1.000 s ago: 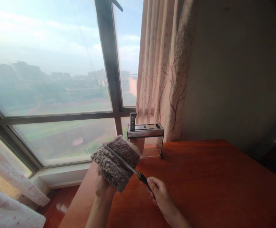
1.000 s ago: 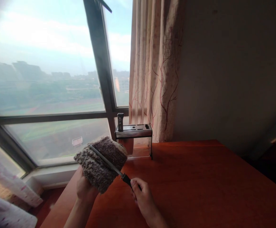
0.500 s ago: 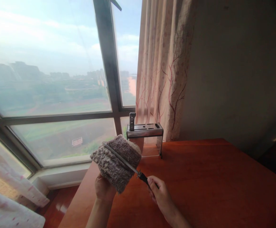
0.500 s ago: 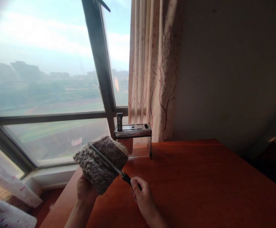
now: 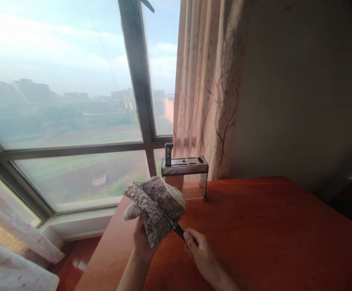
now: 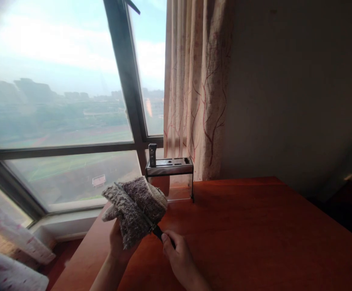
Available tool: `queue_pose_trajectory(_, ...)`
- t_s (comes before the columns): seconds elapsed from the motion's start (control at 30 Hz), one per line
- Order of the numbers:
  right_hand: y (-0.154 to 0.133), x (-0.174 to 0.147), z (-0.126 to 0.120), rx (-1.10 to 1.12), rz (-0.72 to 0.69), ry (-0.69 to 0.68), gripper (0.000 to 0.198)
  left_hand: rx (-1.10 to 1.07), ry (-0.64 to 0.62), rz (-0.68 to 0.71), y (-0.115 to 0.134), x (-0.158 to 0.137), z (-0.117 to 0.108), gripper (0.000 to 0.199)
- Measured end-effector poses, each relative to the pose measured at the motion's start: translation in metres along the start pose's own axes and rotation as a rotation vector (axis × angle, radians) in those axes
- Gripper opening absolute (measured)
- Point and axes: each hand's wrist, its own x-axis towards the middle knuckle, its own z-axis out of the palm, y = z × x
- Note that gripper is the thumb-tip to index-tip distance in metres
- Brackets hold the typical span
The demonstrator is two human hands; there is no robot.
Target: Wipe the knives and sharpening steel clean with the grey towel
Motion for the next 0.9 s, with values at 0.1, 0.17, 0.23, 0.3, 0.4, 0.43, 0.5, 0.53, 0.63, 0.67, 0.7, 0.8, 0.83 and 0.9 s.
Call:
queue_pose_trajectory(0.1,-0.001,-0.001,-0.002,-0.139,-0.061,0.009,0.046,0.022,0.024,-0.021,-0.003,0.000,0.001,0.011)
queue_pose_trajectory(0.17,-0.005,-0.002,-0.003,-0.211,-0.093,0.007,0.045,0.048,0.076,-0.028,-0.006,0.000,0.002,0.010)
queue_pose_trajectory(0.23,-0.009,-0.003,-0.003,-0.262,-0.127,-0.001,0.044,0.079,0.142,-0.019,-0.010,0.000,0.003,0.009)
queue_pose_trajectory(0.3,-0.012,-0.003,-0.003,-0.292,-0.159,-0.008,0.042,0.104,0.193,-0.016,-0.014,0.000,0.004,0.009)
queue_pose_trajectory(0.4,-0.015,-0.004,-0.004,-0.329,-0.188,-0.009,0.041,0.148,0.246,-0.038,-0.015,-0.001,0.003,0.009)
queue_pose_trajectory(0.43,-0.015,-0.004,-0.004,-0.348,-0.197,-0.009,0.040,0.165,0.264,-0.045,-0.015,-0.001,0.003,0.010)
queue_pose_trajectory(0.5,-0.016,-0.005,-0.005,-0.402,-0.224,-0.003,0.038,0.205,0.293,-0.050,-0.015,-0.002,0.004,0.012)
queue_pose_trajectory(0.53,-0.015,-0.005,-0.006,-0.441,-0.247,0.008,0.036,0.227,0.297,-0.046,-0.016,-0.003,0.006,0.012)
queue_pose_trajectory(0.63,-0.011,-0.006,-0.009,-0.603,-0.375,0.081,0.028,0.285,0.271,-0.008,-0.020,-0.003,0.013,0.016)
queue_pose_trajectory(0.67,-0.009,-0.006,-0.011,-0.662,-0.432,0.123,0.027,0.294,0.262,0.013,-0.021,-0.003,0.016,0.018)
queue_pose_trajectory(0.7,-0.007,-0.006,-0.012,-0.715,-0.486,0.167,0.027,0.299,0.258,0.031,-0.023,-0.003,0.020,0.019)
queue_pose_trajectory(0.8,-0.002,-0.005,-0.015,-0.801,-0.580,0.258,0.030,0.291,0.271,0.052,-0.028,-0.002,0.027,0.017)
queue_pose_trajectory(0.83,-0.002,-0.005,-0.016,-0.805,-0.586,0.264,0.030,0.281,0.282,0.055,-0.029,-0.002,0.028,0.017)
queue_pose_trajectory(0.9,-0.005,-0.005,-0.016,-0.786,-0.568,0.252,0.029,0.265,0.301,0.063,-0.028,-0.001,0.027,0.019)
